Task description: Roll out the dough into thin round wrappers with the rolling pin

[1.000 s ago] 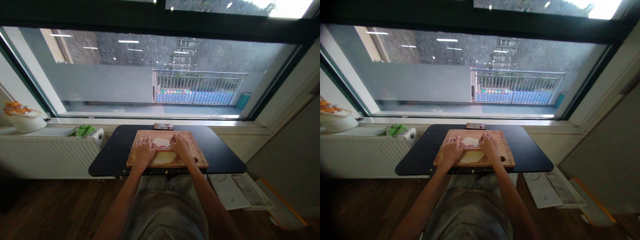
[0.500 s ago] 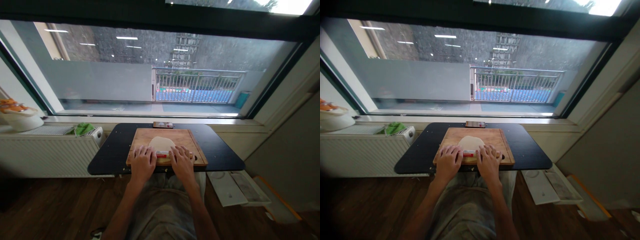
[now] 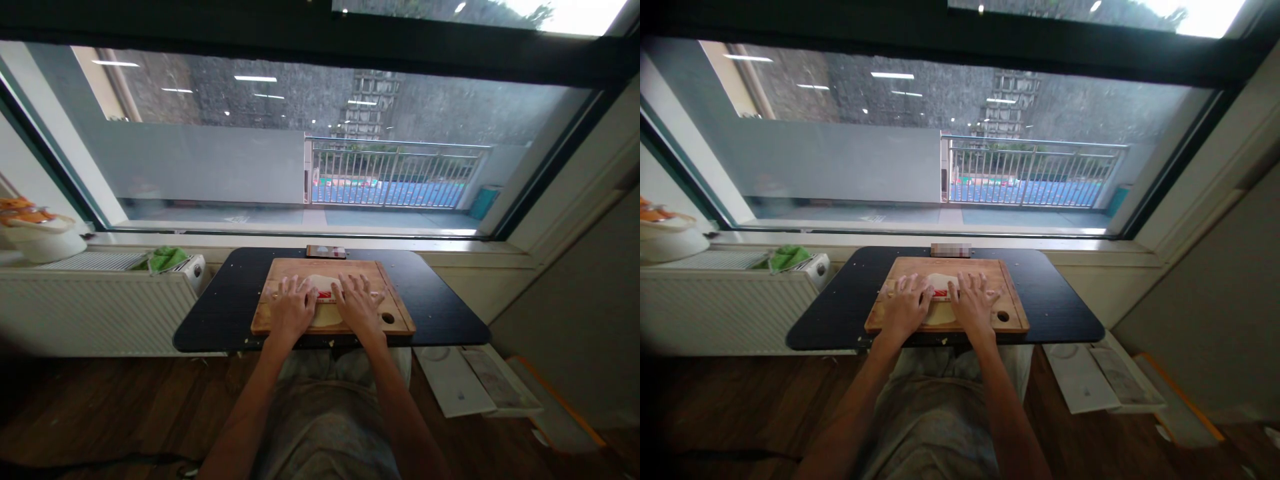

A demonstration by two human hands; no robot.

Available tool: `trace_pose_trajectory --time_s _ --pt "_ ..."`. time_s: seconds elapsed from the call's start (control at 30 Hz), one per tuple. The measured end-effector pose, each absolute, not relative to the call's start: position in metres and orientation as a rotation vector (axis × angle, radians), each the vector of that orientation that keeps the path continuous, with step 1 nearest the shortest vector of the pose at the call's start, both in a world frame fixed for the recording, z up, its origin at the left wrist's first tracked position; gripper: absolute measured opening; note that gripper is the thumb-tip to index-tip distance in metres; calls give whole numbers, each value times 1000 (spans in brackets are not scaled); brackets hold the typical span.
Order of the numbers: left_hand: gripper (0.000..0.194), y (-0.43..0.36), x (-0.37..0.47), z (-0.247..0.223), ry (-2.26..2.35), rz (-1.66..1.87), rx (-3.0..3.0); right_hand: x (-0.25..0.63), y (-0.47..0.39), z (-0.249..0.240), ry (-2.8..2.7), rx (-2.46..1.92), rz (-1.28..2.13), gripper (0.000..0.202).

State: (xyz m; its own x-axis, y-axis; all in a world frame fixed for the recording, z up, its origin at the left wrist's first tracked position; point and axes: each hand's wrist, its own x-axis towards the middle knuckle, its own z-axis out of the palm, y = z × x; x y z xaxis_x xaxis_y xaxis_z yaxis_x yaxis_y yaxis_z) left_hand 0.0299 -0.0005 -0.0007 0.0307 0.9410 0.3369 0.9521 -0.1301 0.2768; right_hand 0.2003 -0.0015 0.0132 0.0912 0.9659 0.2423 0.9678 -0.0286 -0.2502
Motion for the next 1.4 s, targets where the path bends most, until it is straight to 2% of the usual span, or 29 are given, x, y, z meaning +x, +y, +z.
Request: trace_pose_trajectory --time_s 0.37,0.8,1.07,1.4 --pt "54 -61 18 -19 -1931 -699 -2249 204 -66 -12 -1917 -1958 -55 52" --pt "49 -10 26 -3 -2002 -681 -2283 204 -11 4 -1944 -1928 39 47" --pt "46 -45 15 -17 -1864 -740 -2276 207 -55 -10 -1968 -1819 -50 40" --pt "53 -47 13 -28 -1845 -708 -2242 198 -53 -10 -1957 -1903 -33 49"
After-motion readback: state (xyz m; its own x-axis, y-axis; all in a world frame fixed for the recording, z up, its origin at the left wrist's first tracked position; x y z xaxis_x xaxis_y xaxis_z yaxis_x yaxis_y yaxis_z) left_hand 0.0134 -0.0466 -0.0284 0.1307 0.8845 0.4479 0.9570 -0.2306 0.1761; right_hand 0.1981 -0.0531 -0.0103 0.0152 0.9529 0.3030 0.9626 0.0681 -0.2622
